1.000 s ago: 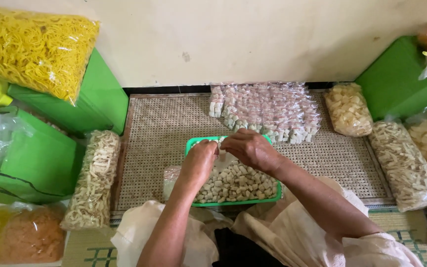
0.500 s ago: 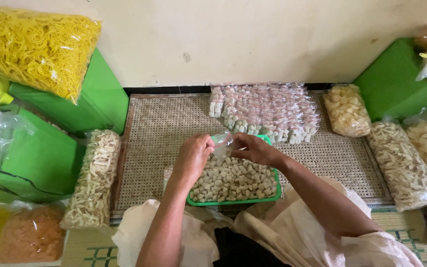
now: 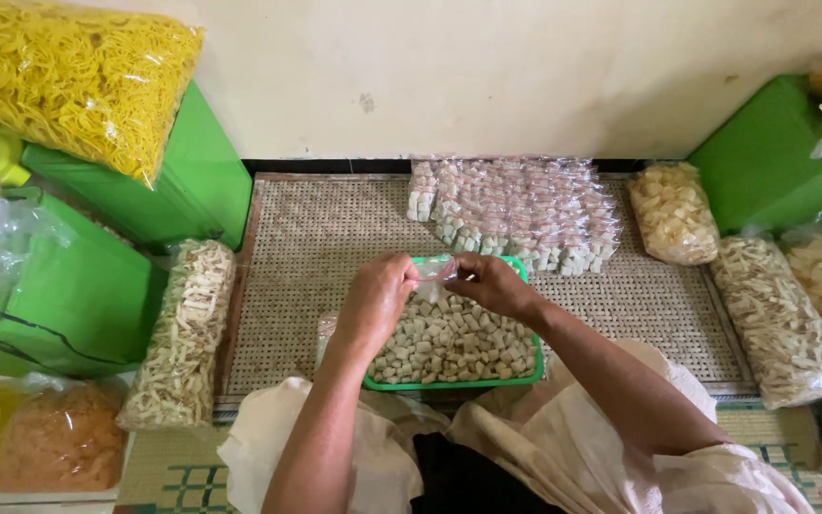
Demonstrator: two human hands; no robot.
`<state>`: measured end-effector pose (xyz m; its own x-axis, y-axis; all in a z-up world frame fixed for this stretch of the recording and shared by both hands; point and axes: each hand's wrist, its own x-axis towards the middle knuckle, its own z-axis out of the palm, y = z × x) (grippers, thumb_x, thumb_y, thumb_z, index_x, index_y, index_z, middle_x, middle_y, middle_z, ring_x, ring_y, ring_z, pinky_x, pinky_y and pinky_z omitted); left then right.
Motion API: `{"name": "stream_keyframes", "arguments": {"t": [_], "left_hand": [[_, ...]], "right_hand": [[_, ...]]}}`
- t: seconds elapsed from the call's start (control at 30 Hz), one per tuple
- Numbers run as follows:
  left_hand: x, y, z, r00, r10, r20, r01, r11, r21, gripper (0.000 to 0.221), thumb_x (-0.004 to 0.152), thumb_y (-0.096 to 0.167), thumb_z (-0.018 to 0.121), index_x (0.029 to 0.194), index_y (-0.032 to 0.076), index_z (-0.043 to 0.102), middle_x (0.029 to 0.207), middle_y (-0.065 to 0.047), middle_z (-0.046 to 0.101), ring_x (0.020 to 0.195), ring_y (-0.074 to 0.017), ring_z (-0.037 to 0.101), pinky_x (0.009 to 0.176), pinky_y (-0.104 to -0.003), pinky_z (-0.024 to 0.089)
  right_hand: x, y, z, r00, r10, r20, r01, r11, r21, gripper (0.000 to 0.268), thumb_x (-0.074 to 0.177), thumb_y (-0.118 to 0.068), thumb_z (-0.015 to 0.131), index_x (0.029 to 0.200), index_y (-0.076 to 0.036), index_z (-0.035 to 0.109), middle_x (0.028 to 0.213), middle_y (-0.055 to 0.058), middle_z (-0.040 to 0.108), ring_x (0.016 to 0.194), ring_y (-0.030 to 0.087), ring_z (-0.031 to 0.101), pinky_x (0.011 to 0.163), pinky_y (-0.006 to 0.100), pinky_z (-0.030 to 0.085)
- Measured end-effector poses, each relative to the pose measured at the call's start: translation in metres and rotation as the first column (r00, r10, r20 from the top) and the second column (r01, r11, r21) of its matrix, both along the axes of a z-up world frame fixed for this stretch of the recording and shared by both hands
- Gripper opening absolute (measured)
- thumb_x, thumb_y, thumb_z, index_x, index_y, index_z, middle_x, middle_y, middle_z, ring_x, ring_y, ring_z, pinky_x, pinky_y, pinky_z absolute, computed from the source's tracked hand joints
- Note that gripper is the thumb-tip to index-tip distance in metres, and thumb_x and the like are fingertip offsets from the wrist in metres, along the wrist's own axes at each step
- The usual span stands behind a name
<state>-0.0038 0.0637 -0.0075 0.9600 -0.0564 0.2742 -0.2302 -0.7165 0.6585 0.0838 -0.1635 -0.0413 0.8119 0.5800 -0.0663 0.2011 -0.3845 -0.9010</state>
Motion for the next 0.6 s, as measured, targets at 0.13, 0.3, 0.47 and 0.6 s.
{"name": "stream_keyframes", "arguments": {"t": [0.13,0.3,0.47,0.6], "left_hand": [[0.003,-0.001,-0.001,1.000,-0.002,-0.005,0.002,1.000,0.017,0.011,0.085,0.003,0.077,0.088,0.011,0.069,0.086,-0.012,0.071,0.085,-0.0309,0.075,0.076,-0.038,0.062],[0.001,-0.002,0.006,1.000,-0.005,-0.022,0.005,1.000,-0.014,0.011,0.087,0.002,0.075,0.089,0.010,0.069,0.087,-0.012,0.071,0.085,-0.0288,0.075,0.077,-0.035,0.062],[0.001,-0.001,0.002,1.000,-0.006,0.006,0.006,1.000,-0.028,0.012,0.084,0.001,0.077,0.089,0.009,0.070,0.086,-0.014,0.071,0.084,-0.0333,0.075,0.076,-0.041,0.062],[-0.004,-0.001,0.014,1.000,0.001,0.026,0.001,0.998,-0.066,0.013,0.084,0.001,0.078,0.089,0.008,0.070,0.086,-0.014,0.072,0.084,-0.0318,0.075,0.076,-0.040,0.062]], "right_hand": [[-0.004,0.003,0.005,0.991,0.036,-0.131,-0.013,0.984,0.178,0.027,0.086,-0.001,0.079,0.111,-0.011,0.073,0.091,0.000,0.075,0.085,0.008,0.066,0.072,0.023,0.060],[-0.013,0.014,0.010,0.979,0.067,-0.193,-0.003,0.949,0.316,0.034,0.083,-0.001,0.082,0.113,-0.009,0.068,0.093,0.003,0.074,0.084,0.010,0.065,0.069,0.022,0.060],[-0.015,0.018,0.014,0.979,0.037,-0.202,0.039,0.932,0.361,0.030,0.086,0.001,0.079,0.112,-0.009,0.068,0.092,0.004,0.073,0.085,0.011,0.064,0.071,0.022,0.058],[-0.031,0.028,0.043,0.963,0.014,-0.269,0.100,0.909,0.404,0.034,0.088,0.003,0.075,0.118,-0.011,0.065,0.100,0.004,0.073,0.095,0.013,0.065,0.084,0.028,0.058]]}}
